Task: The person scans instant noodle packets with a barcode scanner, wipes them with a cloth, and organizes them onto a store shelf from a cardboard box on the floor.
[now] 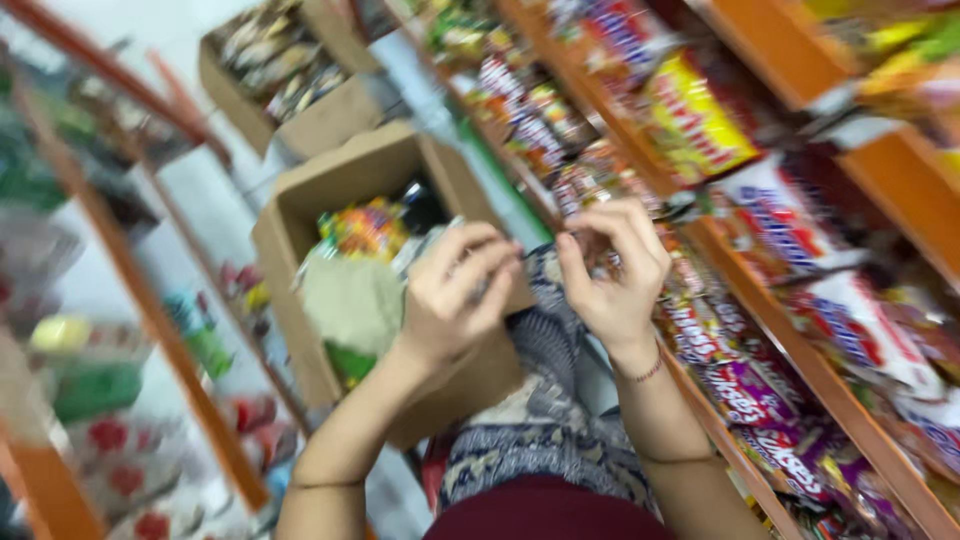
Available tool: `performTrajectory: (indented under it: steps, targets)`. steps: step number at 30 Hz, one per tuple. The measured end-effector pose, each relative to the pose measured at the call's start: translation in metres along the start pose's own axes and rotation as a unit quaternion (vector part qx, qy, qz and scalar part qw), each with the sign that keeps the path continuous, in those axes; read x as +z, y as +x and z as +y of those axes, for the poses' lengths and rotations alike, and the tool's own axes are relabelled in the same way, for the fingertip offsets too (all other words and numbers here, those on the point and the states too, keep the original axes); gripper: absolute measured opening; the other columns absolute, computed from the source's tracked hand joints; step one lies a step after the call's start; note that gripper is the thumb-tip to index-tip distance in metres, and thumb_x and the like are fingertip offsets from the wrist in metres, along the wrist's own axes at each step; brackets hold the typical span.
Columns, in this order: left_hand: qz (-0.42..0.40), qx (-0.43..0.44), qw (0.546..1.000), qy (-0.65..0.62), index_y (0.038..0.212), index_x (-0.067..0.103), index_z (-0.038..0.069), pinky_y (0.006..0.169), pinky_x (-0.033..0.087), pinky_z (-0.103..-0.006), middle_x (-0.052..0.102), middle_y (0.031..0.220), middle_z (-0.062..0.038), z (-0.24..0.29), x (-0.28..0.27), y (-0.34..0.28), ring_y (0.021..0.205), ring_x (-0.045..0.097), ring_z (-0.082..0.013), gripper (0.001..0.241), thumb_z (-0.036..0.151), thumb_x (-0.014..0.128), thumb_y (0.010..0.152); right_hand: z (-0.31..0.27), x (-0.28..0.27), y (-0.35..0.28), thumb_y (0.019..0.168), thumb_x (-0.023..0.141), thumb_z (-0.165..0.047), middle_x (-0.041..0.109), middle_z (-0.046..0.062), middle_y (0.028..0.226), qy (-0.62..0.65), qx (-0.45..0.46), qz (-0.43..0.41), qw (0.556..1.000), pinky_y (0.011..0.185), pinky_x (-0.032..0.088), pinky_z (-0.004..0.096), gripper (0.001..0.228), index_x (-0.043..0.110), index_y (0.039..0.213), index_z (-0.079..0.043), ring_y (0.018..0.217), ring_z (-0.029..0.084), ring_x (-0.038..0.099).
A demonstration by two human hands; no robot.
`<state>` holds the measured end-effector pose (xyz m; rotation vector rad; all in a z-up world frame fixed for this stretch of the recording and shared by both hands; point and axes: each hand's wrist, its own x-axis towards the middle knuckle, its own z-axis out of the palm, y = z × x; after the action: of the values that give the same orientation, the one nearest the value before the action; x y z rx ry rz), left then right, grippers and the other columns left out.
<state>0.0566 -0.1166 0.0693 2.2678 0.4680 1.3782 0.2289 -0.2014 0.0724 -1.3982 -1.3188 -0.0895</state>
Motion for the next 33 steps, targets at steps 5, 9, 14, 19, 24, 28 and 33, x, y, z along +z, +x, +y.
performTrajectory:
  steps: [5,9,14,19,24,28,33]
  targets:
    - [0.026,-0.178,0.977,0.113,0.112,0.071,0.005,0.089,0.056,-0.0403,0.065,0.111,-0.011,-0.065,-0.057,-0.064,0.103,0.068,-0.0302,0.020,0.005,0.075,0.093,0.010,0.083,-0.011,0.092,0.076,0.005,0.063,0.007,0.096,0.083,0.024,-0.113,0.990,0.063,0.046,0.025,0.013,0.067,0.100,0.000,0.070,0.011,0.058]
    - [-0.091,-0.268,0.936,0.210,0.126,0.067,0.010,0.103,0.046,-0.0491,0.062,0.127,-0.014,-0.106,-0.081,-0.109,0.121,0.058,-0.0353,0.045,0.026,0.083,0.087,0.028,0.147,-0.019,0.093,0.077,0.002,0.063,0.006,0.090,0.137,0.014,-0.161,0.977,0.067,0.048,0.026,0.012,0.068,0.101,0.000,0.075,0.013,0.061]
    - [-0.301,-0.365,0.851,0.226,0.149,0.045,0.025,0.110,0.024,-0.0666,0.029,0.155,-0.028,-0.124,-0.086,-0.138,0.144,0.023,-0.0486,0.108,0.052,0.094,0.057,0.055,0.218,-0.028,0.090,0.076,-0.001,0.064,0.007,0.087,0.134,0.052,-0.248,0.958,0.063,0.049,0.026,0.011,0.069,0.099,-0.001,0.069,0.013,0.062]
    - [-0.255,-0.410,0.833,0.271,0.155,0.040,0.027,0.114,0.014,-0.0723,0.012,0.162,-0.027,-0.129,-0.080,-0.152,0.149,0.008,-0.0503,0.114,0.046,0.093,0.056,0.085,0.274,-0.035,0.088,0.075,-0.012,0.065,0.013,0.089,0.018,0.017,-0.334,0.942,0.064,0.052,0.038,0.017,0.072,0.103,-0.004,0.070,0.028,0.066]
    - [-0.090,-0.396,0.881,0.242,0.143,0.061,0.023,0.124,0.026,-0.0562,0.029,0.166,-0.024,-0.159,-0.071,-0.187,0.154,0.021,-0.0476,0.065,0.010,0.073,0.081,0.121,0.343,-0.049,0.083,0.074,-0.020,0.068,0.022,0.102,-0.136,-0.026,-0.397,0.907,0.074,0.058,0.048,0.031,0.068,0.106,-0.002,0.086,0.041,0.070]
    - [0.082,-0.496,0.863,0.057,0.152,0.056,0.015,0.130,0.040,-0.0395,0.054,0.158,-0.015,-0.173,-0.083,-0.200,0.154,0.052,-0.0318,0.059,0.004,0.059,0.094,0.121,0.374,-0.048,0.083,0.079,-0.041,0.069,0.023,0.093,-0.206,0.035,-0.434,0.876,0.067,0.058,0.049,0.045,0.070,0.098,0.000,0.081,0.040,0.071]
    - [0.245,-0.459,0.835,-0.181,0.160,0.037,0.006,0.124,0.035,-0.0434,0.049,0.158,-0.016,-0.198,-0.112,-0.202,0.146,0.046,-0.0322,0.064,0.009,0.055,0.098,0.122,0.392,-0.049,0.075,0.082,-0.053,0.071,0.018,0.081,-0.286,0.035,-0.439,0.851,0.061,0.059,0.049,0.050,0.074,0.080,-0.004,0.074,0.036,0.073]
